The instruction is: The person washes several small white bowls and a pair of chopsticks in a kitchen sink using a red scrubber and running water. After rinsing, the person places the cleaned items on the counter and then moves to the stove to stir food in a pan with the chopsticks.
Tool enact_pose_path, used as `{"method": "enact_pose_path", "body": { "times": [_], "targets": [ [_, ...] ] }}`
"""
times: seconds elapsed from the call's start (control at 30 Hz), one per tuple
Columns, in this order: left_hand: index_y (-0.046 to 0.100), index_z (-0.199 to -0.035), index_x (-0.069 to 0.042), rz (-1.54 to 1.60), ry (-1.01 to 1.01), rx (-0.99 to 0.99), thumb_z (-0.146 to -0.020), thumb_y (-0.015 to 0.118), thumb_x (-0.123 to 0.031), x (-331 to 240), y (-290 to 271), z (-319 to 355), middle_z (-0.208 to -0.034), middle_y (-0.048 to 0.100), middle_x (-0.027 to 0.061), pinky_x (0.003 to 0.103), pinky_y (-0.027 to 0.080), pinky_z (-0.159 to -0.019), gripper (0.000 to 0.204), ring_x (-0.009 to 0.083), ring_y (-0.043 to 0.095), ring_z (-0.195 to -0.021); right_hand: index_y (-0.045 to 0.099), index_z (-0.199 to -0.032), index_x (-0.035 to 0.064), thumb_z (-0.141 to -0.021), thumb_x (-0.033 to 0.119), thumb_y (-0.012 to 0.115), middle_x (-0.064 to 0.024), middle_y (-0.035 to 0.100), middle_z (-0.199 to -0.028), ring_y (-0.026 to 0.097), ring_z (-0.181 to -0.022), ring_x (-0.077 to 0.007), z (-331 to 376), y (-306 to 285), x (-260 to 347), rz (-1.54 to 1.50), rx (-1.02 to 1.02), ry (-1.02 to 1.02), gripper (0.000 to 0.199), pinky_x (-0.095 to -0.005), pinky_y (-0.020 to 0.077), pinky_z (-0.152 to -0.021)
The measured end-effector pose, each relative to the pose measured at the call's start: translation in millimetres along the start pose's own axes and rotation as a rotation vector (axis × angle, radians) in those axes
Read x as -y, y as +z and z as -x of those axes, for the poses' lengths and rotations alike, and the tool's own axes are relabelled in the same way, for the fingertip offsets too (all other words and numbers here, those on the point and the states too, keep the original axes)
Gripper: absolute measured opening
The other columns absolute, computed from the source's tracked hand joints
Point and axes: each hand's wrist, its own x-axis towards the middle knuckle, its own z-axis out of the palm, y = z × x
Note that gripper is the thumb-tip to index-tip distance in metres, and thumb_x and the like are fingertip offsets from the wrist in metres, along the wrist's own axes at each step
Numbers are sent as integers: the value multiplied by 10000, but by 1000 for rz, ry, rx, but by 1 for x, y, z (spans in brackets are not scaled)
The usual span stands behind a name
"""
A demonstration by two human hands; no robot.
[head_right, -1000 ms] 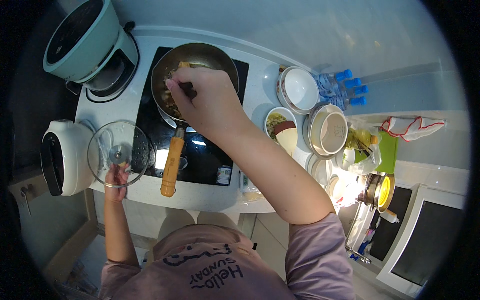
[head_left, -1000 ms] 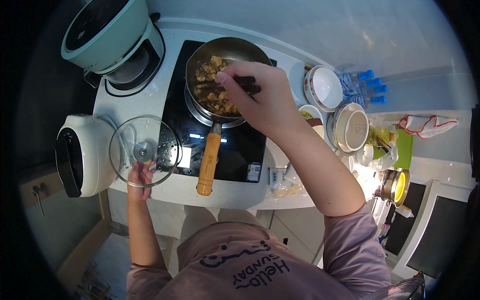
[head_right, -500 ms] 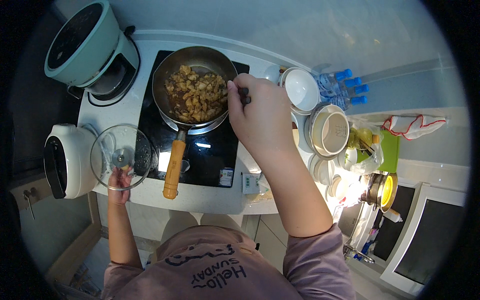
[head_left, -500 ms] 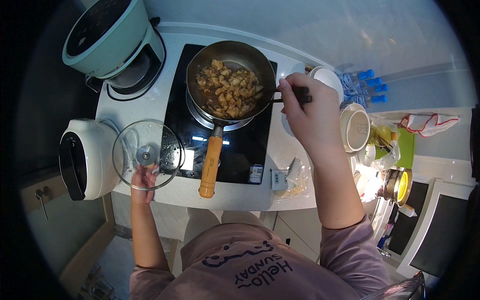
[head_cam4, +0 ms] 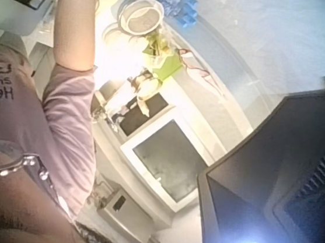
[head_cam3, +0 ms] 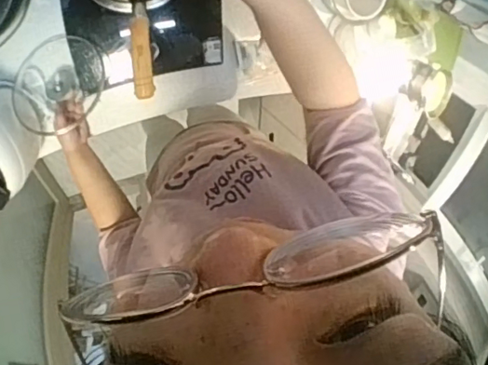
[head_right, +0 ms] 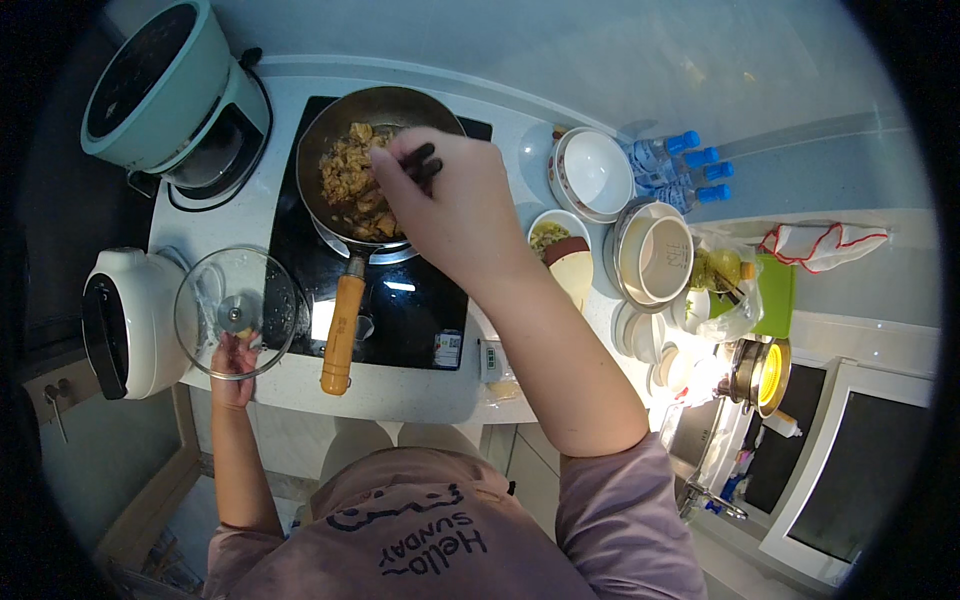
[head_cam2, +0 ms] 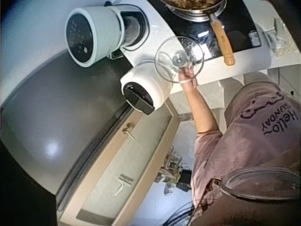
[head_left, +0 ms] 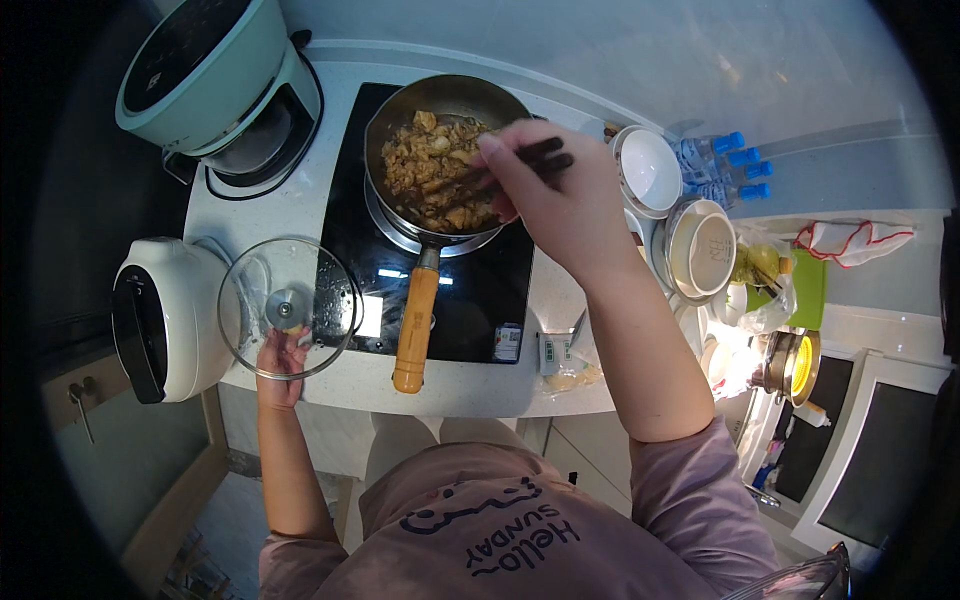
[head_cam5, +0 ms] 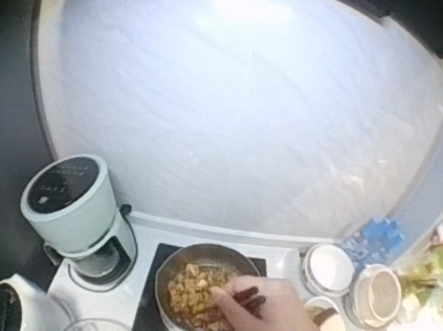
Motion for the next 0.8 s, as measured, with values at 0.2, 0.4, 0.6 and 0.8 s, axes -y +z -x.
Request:
{"method": "enact_pose_path", "body": {
  "times": [0.2,0.4,0.6,0.8],
  "targets": [
    [603,-1181,-43,39,-19,83,-964,592,-286,1,-14,-4,-1152,659,122,312,572,-791,326,244,646,-1060,697,-828,13,-894,205,665,-110,643,-617,631,-553,-213,-19,-18,-18,162,-17,-67,205,-316,486,-542],
    [597,-1149,-35,14,-8,39,-965,587,-306,1,-9,-3,-1149,660,101,313,531,-804,328,241,639,-1045,682,-874,-6,-948,193,611,-37,650,-688,607,-581,-88,-25,-26,-9,320,-129,-122,224,-223,493,-529],
    [595,-1153,-32,31,-35,34,-963,592,-310,0,-11,-3,-1143,664,114,316,531,-809,337,243,639,-1031,694,-799,19,-873,201,666,-172,651,-678,635,-605,-320,-32,-7,-29,174,-102,-106,198,-353,497,-573],
    [592,-1138,-25,0,0,2,-973,570,-313,-2,3,0,-982,665,90,307,529,-803,332,224,642,-1017,694,-806,-3,-909,211,642,-111,674,-640,658,-544,-180,-21,-15,-16,42,-224,-1,244,-279,503,-547]
  ]
}}
